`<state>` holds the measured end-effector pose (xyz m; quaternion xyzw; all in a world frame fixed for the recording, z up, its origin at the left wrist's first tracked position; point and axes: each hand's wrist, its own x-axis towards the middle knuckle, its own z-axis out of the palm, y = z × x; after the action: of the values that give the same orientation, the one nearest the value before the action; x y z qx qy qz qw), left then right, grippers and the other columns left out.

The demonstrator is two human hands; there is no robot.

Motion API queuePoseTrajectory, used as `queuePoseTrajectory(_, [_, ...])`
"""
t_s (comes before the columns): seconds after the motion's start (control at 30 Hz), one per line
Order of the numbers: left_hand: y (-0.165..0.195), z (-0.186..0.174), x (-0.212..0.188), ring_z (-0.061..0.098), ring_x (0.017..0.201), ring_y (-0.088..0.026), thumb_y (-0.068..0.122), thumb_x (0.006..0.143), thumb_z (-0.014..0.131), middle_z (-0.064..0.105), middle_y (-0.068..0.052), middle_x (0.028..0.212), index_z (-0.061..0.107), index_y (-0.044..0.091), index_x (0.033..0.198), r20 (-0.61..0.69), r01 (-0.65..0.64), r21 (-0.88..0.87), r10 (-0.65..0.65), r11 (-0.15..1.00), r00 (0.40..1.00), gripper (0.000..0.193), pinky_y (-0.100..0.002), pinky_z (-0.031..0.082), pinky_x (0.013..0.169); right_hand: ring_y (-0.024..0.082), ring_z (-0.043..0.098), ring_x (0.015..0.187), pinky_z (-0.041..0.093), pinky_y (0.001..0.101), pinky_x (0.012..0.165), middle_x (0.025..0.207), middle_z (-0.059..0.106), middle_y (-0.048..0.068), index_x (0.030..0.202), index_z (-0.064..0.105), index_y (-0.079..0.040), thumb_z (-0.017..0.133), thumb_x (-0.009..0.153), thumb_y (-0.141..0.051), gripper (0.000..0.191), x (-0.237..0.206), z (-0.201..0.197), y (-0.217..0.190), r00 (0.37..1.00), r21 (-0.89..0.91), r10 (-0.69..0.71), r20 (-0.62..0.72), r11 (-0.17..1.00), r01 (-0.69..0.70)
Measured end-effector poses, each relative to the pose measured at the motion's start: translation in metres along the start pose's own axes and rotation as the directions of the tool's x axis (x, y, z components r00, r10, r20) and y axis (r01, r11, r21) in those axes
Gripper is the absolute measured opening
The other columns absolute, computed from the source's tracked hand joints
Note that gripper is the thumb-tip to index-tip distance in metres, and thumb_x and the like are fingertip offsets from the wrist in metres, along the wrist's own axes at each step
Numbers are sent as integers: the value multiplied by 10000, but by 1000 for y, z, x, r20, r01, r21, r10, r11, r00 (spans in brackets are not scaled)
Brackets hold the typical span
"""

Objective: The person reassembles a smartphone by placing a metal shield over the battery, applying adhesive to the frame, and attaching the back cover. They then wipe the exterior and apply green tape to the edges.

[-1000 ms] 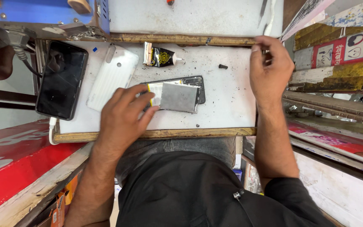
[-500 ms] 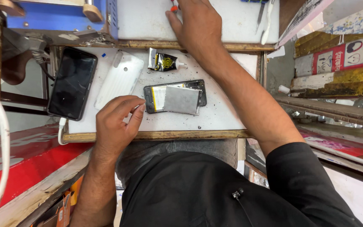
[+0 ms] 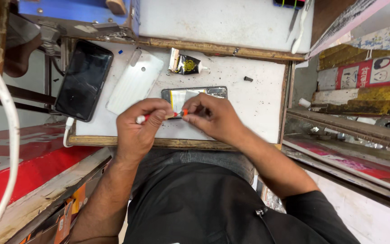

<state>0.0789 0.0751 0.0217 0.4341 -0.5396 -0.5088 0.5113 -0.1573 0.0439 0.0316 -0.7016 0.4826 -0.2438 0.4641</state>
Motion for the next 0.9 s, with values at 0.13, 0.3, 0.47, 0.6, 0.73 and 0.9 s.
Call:
queuePoseTrajectory(0.13, [3, -3, -1, 727, 978, -152, 108, 1092, 672, 746, -164, 1103, 375, 46, 1414, -93, -34, -18, 32, 999, 995, 443, -256, 606, 865, 271, 622, 1198, 478, 436, 1017, 1254, 686, 47, 1243, 642, -134, 868, 831, -205, 475, -14, -11, -1, 903, -473, -401, -154, 832, 289])
queuePoseTrajectory(0.3, [14, -10, 0, 744, 1074, -220, 0, 1093, 662, 698, -186, 1197, 299, 48, 1453, -69, -207, 248, 231, 946, 971, 513, -255, 652, 846, 307, 528, 1269, 370, 497, 1012, 1396, 616, 76, 1296, 657, -149, 866, 786, -314, 576, -30, -14, 0, 955, -657, -274, -113, 742, 135])
queuePoseTrajectory(0.47, [7, 2, 5, 764, 1011, -260, -9, 1000, 754, 737, -163, 1076, 543, 35, 1314, -35, -294, 509, 361, 809, 932, 381, -324, 671, 847, 269, 539, 1250, 370, 485, 1018, 1411, 616, 33, 1305, 659, -170, 863, 815, -319, 552, -30, -14, 10, 966, -655, -245, -77, 743, 136])
queuePoseTrajectory(0.6, [2, 3, 12, 771, 976, -233, 33, 985, 780, 745, -123, 1033, 595, 24, 1306, 2, -303, 571, 368, 763, 930, 370, -331, 652, 835, 270, 536, 1248, 365, 487, 1010, 1404, 609, 41, 1293, 663, -169, 863, 808, -331, 549, -26, -18, 10, 969, -648, -242, -45, 745, 156])
queuePoseTrajectory(0.73, [-1, 2, 15, 771, 976, -235, 32, 988, 781, 742, -126, 1028, 594, 28, 1315, 10, -296, 589, 359, 752, 933, 376, -326, 655, 836, 293, 518, 1254, 361, 492, 1026, 1397, 602, 45, 1294, 667, -166, 868, 789, -339, 570, -25, -18, 8, 974, -659, -220, -59, 741, 127])
queuePoseTrajectory(0.9, [-2, 3, 14, 768, 972, -235, 29, 984, 786, 742, -127, 1027, 595, 24, 1304, 11, -295, 608, 365, 737, 931, 373, -329, 652, 836, 285, 523, 1249, 356, 491, 1018, 1396, 598, 49, 1288, 672, -179, 883, 769, -330, 580, -28, -22, 8, 980, -630, -189, -67, 770, 105])
